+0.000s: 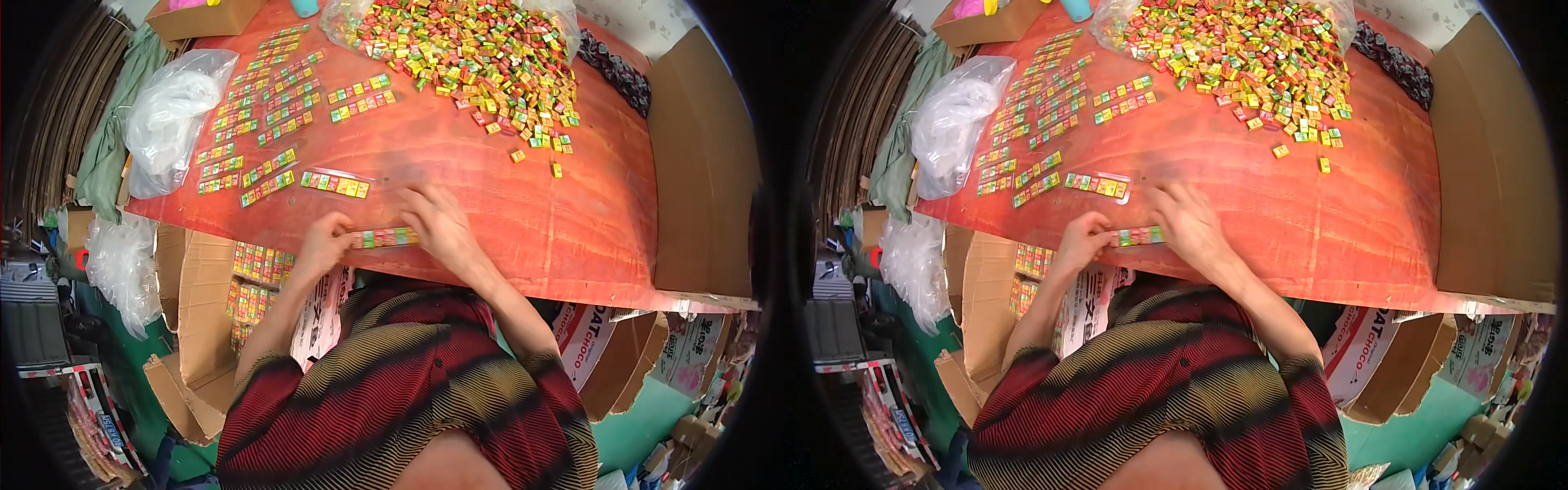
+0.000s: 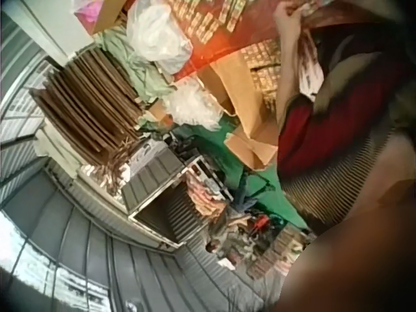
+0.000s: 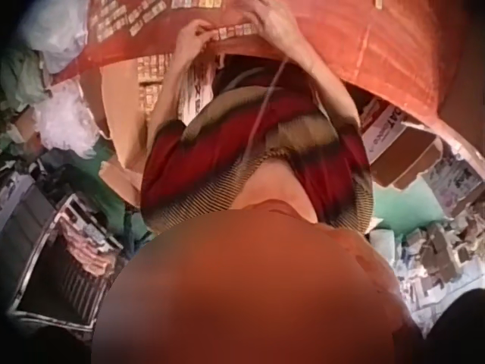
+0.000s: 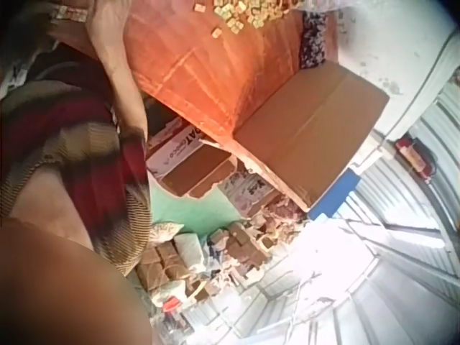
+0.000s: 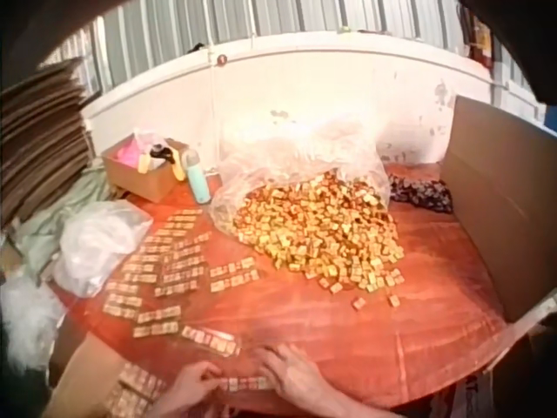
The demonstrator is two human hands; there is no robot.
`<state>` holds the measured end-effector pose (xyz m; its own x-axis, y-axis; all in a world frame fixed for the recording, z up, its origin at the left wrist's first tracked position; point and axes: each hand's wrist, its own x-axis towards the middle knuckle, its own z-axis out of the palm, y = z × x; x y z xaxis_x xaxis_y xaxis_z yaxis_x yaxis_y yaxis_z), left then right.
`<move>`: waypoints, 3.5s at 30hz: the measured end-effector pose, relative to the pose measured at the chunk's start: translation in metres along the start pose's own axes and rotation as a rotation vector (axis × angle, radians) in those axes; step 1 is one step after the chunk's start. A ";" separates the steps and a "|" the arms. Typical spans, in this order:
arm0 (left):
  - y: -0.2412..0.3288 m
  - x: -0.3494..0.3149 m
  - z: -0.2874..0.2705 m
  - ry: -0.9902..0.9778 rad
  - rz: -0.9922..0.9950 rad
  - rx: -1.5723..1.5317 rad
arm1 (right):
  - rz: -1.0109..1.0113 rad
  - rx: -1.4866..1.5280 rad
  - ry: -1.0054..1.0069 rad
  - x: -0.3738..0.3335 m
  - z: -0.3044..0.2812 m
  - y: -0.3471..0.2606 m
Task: Sorting small rectangular items into rows on a table and then packing them into cardboard boxes.
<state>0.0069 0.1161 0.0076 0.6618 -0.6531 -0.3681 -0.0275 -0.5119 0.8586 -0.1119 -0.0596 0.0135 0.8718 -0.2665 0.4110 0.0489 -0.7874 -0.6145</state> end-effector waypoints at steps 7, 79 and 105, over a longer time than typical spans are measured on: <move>-0.020 0.021 -0.048 0.207 -0.028 -0.043 | -0.141 -0.074 -0.221 0.062 0.076 0.009; 0.054 0.068 0.086 0.059 0.690 0.485 | 0.207 -0.318 0.264 -0.007 -0.070 0.106; 0.066 0.077 0.112 0.179 0.826 0.603 | 0.140 -0.437 0.163 -0.023 -0.087 0.104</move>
<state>-0.0277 -0.0306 -0.0042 0.3666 -0.8604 0.3540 -0.8607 -0.1691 0.4802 -0.1689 -0.1840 -0.0011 0.7660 -0.4423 0.4665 -0.3029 -0.8884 -0.3449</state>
